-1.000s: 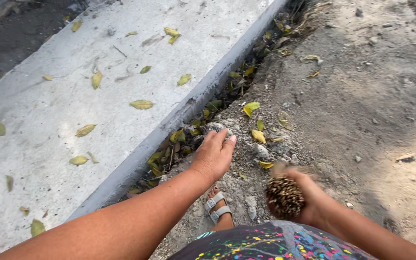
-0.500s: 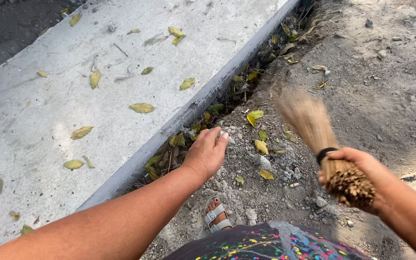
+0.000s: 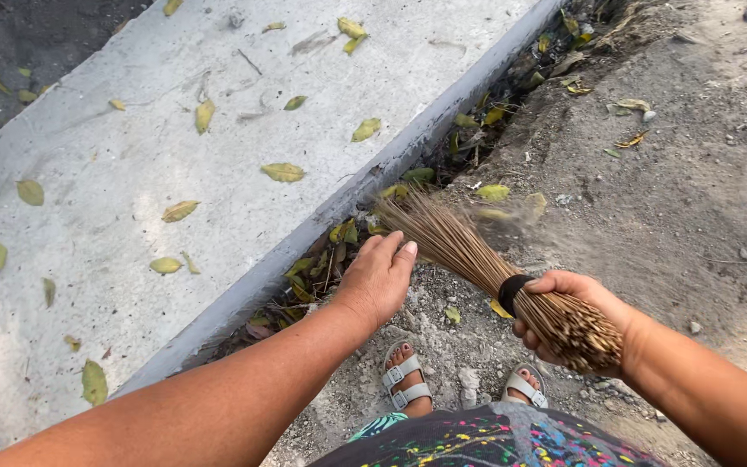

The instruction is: The person sweeps gravel and dirt away from a concrete curb using a bundle of sticks.

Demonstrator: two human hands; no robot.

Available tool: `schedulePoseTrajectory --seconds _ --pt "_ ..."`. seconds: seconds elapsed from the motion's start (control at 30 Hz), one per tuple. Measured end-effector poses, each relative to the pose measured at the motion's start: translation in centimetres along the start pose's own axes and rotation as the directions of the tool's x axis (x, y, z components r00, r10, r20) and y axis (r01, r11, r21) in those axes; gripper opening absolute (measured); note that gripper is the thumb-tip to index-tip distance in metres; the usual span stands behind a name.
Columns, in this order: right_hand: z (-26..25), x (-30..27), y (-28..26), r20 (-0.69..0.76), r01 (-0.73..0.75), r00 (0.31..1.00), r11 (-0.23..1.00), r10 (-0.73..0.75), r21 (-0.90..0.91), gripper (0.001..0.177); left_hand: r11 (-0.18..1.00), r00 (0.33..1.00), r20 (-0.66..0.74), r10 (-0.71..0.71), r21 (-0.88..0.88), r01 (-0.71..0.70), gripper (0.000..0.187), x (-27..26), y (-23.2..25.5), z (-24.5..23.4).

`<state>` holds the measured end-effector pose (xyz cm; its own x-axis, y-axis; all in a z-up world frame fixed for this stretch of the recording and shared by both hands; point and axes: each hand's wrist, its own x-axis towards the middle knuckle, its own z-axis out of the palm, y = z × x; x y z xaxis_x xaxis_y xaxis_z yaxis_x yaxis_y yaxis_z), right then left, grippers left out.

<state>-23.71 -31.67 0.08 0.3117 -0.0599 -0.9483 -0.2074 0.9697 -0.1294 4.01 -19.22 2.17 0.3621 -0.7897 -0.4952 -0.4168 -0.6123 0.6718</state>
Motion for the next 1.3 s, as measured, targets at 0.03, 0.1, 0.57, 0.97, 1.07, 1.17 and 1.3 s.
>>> schedulePoseTrajectory --seconds 0.03,0.1,0.57,0.97,1.07,1.17,1.3 --pt "0.1 -1.2 -0.1 0.064 -0.001 0.998 1.000 0.001 -0.005 0.042 1.000 1.000 0.003 0.000 -0.003 0.000 0.065 0.1 0.3 0.2" --pt "0.1 -2.6 -0.4 0.126 -0.005 0.992 1.000 0.007 -0.014 0.044 1.000 0.999 -0.025 0.029 0.004 -0.029 0.063 0.4 0.6 0.5" --pt "2.3 6.0 -8.6 -0.252 -0.103 0.963 0.744 -0.090 -0.660 0.035 0.999 0.996 -0.079 -0.052 -0.009 0.051 0.062 -1.8 -3.0 -0.2" --pt "9.9 -2.1 5.5 -0.142 0.062 0.988 0.998 -0.064 -0.019 0.035 0.998 0.998 -0.016 0.057 -0.025 -0.058 0.061 0.1 -0.7 0.2" --pt "10.8 -2.5 5.4 -0.154 0.020 0.987 0.927 0.042 0.375 0.044 0.998 0.998 -0.023 0.058 -0.028 -0.058 0.062 0.4 -0.5 0.1" --pt "8.7 -5.4 4.9 0.245 -0.161 0.966 0.938 0.085 0.308 0.041 0.998 0.999 -0.009 0.047 -0.033 -0.047 0.062 0.0 -0.6 0.3" --pt "6.9 -8.7 5.1 0.104 0.064 0.992 0.995 -0.071 0.076 0.049 0.999 0.999 0.019 0.038 -0.037 -0.037 0.062 -0.2 -0.6 1.4"
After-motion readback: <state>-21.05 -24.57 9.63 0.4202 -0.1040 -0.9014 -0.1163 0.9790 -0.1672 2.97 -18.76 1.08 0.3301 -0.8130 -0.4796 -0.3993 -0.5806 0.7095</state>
